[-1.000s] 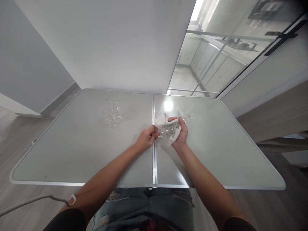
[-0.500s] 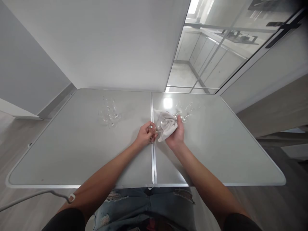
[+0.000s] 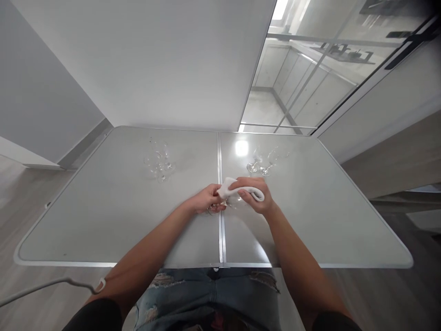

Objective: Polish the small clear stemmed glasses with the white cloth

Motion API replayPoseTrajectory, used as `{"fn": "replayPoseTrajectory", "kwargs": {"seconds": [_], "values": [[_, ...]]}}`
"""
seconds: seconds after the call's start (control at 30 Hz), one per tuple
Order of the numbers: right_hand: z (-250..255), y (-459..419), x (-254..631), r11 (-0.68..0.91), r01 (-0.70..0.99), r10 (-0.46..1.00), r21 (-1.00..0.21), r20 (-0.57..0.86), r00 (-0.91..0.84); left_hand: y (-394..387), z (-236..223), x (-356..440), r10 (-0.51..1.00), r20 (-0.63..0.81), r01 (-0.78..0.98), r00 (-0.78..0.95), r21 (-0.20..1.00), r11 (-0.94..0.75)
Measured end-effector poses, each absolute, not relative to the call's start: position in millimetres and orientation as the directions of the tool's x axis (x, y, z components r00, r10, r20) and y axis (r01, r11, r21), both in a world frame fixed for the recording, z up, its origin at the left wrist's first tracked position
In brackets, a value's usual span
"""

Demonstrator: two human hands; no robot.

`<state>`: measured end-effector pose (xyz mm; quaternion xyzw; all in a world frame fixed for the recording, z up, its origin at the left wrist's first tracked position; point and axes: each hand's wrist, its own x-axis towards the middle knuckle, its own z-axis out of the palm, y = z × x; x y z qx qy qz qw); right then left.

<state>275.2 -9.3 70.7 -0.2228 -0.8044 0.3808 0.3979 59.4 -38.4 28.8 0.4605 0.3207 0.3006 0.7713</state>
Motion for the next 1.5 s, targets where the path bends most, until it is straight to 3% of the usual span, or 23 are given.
{"fn": "replayPoseTrajectory", "kwargs": {"seconds": [0.1, 0.23, 0.33, 0.47, 0.57, 0.67, 0.73, 0.8, 0.87, 0.97, 1.07, 1.2, 1.3, 1.4, 1.5], "values": [[59.2, -2.2, 273.0, 0.823, 0.220, 0.554, -0.524, 0.657, -0.511, -35.7, 28.4, 63.5, 0.853, -0.207, -0.221, 0.479, 0.912, 0.346], [48.3, -1.6, 257.0, 0.921, 0.294, 0.389, -0.254, 0.622, -0.680, -32.8, 18.2, 73.4, 0.953, -0.180, -0.300, 0.242, 0.920, 0.250], [42.3, -5.4, 242.2, 0.916, 0.356, 0.392, -0.185, 0.601, -0.696, -33.4, 12.1, 78.6, 0.974, -0.180, -0.342, 0.139, 0.914, 0.218], [37.5, -7.8, 233.0, 0.862, 0.481, 0.450, -0.161, 0.681, -0.578, -39.3, 13.2, 81.4, 0.978, -0.099, -0.261, 0.184, 0.954, 0.145], [39.4, -9.3, 234.3, 0.753, 0.608, 0.563, -0.252, 0.725, -0.397, -45.5, 18.2, 81.2, 0.976, 0.061, 0.008, 0.209, 0.998, -0.065], [44.1, -10.4, 238.5, 0.600, 0.629, 0.736, -0.495, 0.649, -0.192, -49.2, 22.8, 77.6, 0.948, 0.203, 0.307, 0.245, 0.911, -0.275], [46.6, -9.1, 242.1, 0.483, 0.514, 0.858, -0.709, 0.500, -0.117, -49.1, 23.7, 72.9, 0.928, 0.234, 0.408, 0.290, 0.847, -0.342], [48.2, -5.8, 246.2, 0.318, 0.293, 0.948, -0.902, 0.300, -0.104, -47.1, 22.7, 67.1, 0.914, 0.227, 0.437, 0.337, 0.822, -0.365], [49.1, -2.0, 250.5, 0.082, 0.028, 0.982, -0.996, 0.076, -0.171, -44.6, 20.4, 61.7, 0.899, 0.208, 0.406, 0.385, 0.837, -0.368], [50.5, 1.5, 255.0, -0.272, -0.244, 0.906, -0.931, -0.162, -0.392, -41.9, 16.1, 57.9, 0.887, 0.200, 0.268, 0.417, 0.905, -0.330], [49.5, 3.1, 255.1, -0.404, -0.396, 0.854, -0.825, -0.184, -0.487, -40.9, 11.7, 60.8, 0.906, 0.165, 0.078, 0.389, 0.974, -0.211], [41.0, 9.5, 251.6, -0.241, -0.670, 0.968, -0.702, -0.125, -0.217, -38.1, 9.9, 68.8, 0.924, 0.129, -0.140, 0.361, 0.987, -0.083], [35.9, 11.0, 245.9, -0.038, -0.700, 0.997, -0.713, -0.074, 0.022, -34.2, 12.5, 73.1, 0.959, 0.158, -0.223, 0.233, 0.969, -0.105], [34.5, 1.5, 232.5, -0.037, -0.620, 0.999, -0.784, -0.005, -0.054, -31.1, 12.9, 75.5, 0.974, 0.176, -0.190, 0.141, 0.971, -0.148], [31.2, -12.4, 217.4, -0.076, -0.512, 0.969, -0.856, 0.059, -0.242, -31.0, 8.8, 75.3, 0.985, 0.165, 0.014, 0.057, 0.986, -0.166]]}}
